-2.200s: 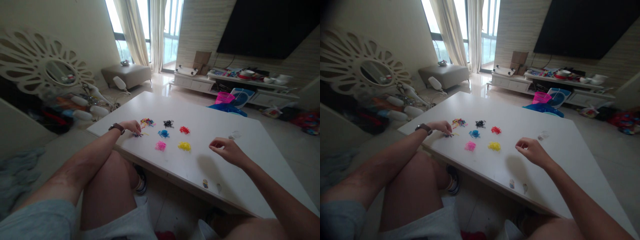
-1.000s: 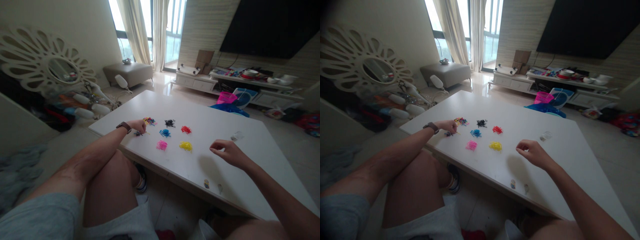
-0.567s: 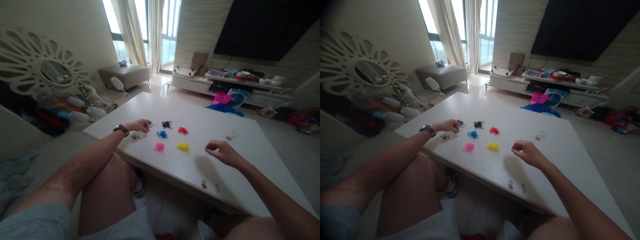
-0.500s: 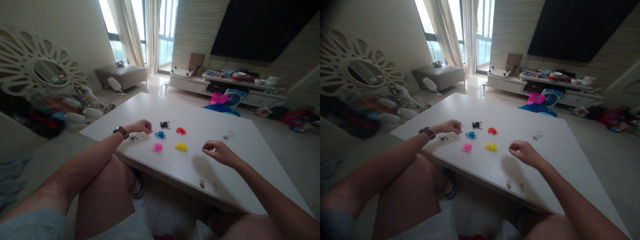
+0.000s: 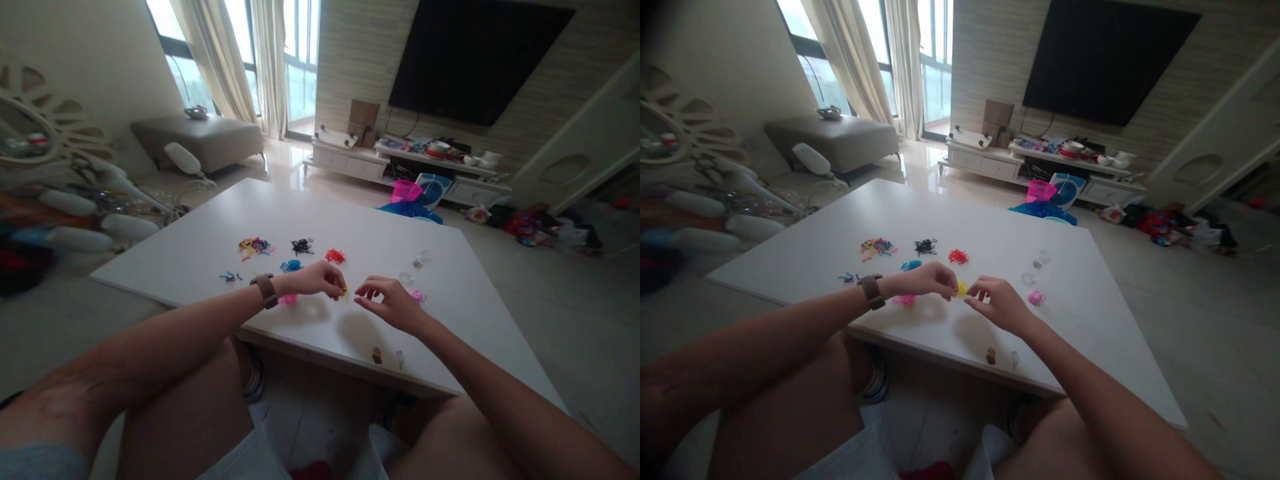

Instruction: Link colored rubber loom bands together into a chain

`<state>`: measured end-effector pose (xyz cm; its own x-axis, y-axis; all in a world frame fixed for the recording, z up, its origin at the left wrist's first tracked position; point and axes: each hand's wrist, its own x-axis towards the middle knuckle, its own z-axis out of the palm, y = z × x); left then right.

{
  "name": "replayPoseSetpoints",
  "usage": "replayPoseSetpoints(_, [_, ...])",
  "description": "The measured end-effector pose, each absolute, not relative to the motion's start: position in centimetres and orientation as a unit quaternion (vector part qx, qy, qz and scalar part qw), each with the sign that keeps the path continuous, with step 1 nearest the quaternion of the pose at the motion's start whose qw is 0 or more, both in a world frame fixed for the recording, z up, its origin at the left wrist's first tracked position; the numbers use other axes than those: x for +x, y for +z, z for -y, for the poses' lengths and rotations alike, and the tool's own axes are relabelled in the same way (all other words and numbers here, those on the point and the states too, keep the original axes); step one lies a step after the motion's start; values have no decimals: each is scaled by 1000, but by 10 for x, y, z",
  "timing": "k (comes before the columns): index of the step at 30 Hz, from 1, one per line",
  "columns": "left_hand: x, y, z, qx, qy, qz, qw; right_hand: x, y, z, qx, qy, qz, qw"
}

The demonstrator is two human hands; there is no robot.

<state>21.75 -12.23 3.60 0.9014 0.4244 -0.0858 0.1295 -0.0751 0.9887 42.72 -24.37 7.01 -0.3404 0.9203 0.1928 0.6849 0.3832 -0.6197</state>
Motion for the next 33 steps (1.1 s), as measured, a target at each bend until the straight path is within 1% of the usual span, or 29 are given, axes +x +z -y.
replayPoseSetpoints(9, [242, 44, 139, 681, 112, -154, 707, 435, 79, 245, -507, 192, 790, 286])
replayPoseSetpoints(14, [248, 44, 143, 615, 133, -188, 755, 441, 82, 245, -516, 171, 788, 288])
replayPoseSetpoints(20, [246, 39, 133, 489, 197, -235, 816, 447, 80, 242, -531, 159, 781, 287])
replayPoseSetpoints(25, [246, 41, 131, 424, 165, -247, 856, 448, 82, 242, -538, 161, 775, 290])
replayPoseSetpoints(27, [247, 41, 135, 436, 152, -253, 850, 448, 82, 242, -541, 157, 774, 289])
replayPoseSetpoints(29, [249, 42, 140, 484, 159, -254, 822, 448, 81, 241, -545, 153, 773, 287])
replayPoseSetpoints(31, [250, 43, 144, 567, 174, -249, 766, 449, 80, 241, -550, 149, 770, 286])
replayPoseSetpoints(33, [250, 44, 146, 660, 191, -239, 686, 449, 80, 240, -556, 147, 766, 287])
